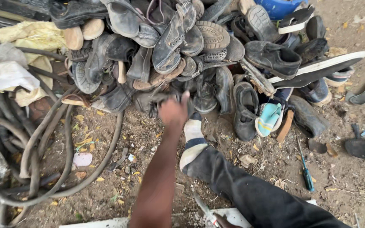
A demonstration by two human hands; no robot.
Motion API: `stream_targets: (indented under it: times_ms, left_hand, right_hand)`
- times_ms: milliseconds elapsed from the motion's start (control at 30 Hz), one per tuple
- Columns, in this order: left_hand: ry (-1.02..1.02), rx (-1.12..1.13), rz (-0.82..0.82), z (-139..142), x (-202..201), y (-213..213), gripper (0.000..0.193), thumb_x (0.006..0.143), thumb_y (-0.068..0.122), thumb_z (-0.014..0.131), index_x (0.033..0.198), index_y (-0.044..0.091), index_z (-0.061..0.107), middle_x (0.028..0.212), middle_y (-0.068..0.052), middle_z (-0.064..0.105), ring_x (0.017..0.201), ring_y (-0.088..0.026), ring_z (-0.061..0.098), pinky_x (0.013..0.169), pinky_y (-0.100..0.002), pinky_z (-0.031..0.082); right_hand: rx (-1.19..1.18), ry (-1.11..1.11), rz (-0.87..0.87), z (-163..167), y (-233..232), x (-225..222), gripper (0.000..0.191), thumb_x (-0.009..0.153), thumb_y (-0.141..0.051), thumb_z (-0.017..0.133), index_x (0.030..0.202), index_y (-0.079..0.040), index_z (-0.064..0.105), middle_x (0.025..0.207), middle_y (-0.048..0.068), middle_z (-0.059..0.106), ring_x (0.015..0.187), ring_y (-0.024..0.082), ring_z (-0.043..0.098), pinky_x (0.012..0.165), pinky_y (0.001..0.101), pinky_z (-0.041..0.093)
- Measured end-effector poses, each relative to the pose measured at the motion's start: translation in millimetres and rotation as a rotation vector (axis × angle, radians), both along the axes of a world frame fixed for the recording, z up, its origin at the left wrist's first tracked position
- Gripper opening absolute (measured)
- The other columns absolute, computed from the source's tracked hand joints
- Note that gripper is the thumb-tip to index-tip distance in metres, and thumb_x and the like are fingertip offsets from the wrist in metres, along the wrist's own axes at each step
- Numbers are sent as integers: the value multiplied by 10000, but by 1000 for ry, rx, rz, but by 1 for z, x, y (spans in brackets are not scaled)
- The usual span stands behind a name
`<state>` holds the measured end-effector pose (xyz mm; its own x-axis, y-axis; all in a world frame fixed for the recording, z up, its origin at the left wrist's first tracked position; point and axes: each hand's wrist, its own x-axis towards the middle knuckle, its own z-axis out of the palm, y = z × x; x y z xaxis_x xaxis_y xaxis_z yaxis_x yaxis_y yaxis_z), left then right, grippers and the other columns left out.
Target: The person sits on the ground and uses a knife to cut and separate parts of a black shoe. They work on the sole and upper sections, removing pieces of material and placing them aside.
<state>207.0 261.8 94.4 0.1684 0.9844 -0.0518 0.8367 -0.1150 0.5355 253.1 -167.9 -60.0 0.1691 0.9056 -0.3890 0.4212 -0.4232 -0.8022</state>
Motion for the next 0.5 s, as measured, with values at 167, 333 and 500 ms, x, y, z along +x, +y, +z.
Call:
stream_targets:
  times_ms: [167, 333, 500]
  left_hand:
    - [-20, 190, -301, -29, -158, -144, 518, 792, 443, 736, 1057, -1, 709, 1054, -232, 704, 921, -392, 689, 862, -501, 503]
    - [561, 125, -348, -67, -235, -228, 469, 903, 379, 620, 1156, -13, 667, 1350, -166, 600, 1119, -347, 657, 1222, -635, 132]
    - [490, 155, -171, -69, -222, -234, 618, 921, 426, 581, 1388, 23, 556, 1367, -157, 600, 1210, -349, 631, 1167, -555, 220]
  right_hand:
    - [120, -16, -13, 0, -20, -8, 504, 870, -295, 734, 1356, -180, 669, 952, 185, 815, 987, 308, 799, 869, 362, 591]
    - [-89, -97, 59, 44, -18, -16, 477, 940, -310, 655, 1395, -173, 615, 903, 283, 720, 908, 419, 751, 791, 466, 558]
    - [173, -185, 4, 133, -28, -46, 479, 938, -298, 665, 1371, -98, 617, 866, 288, 713, 859, 452, 727, 725, 471, 566]
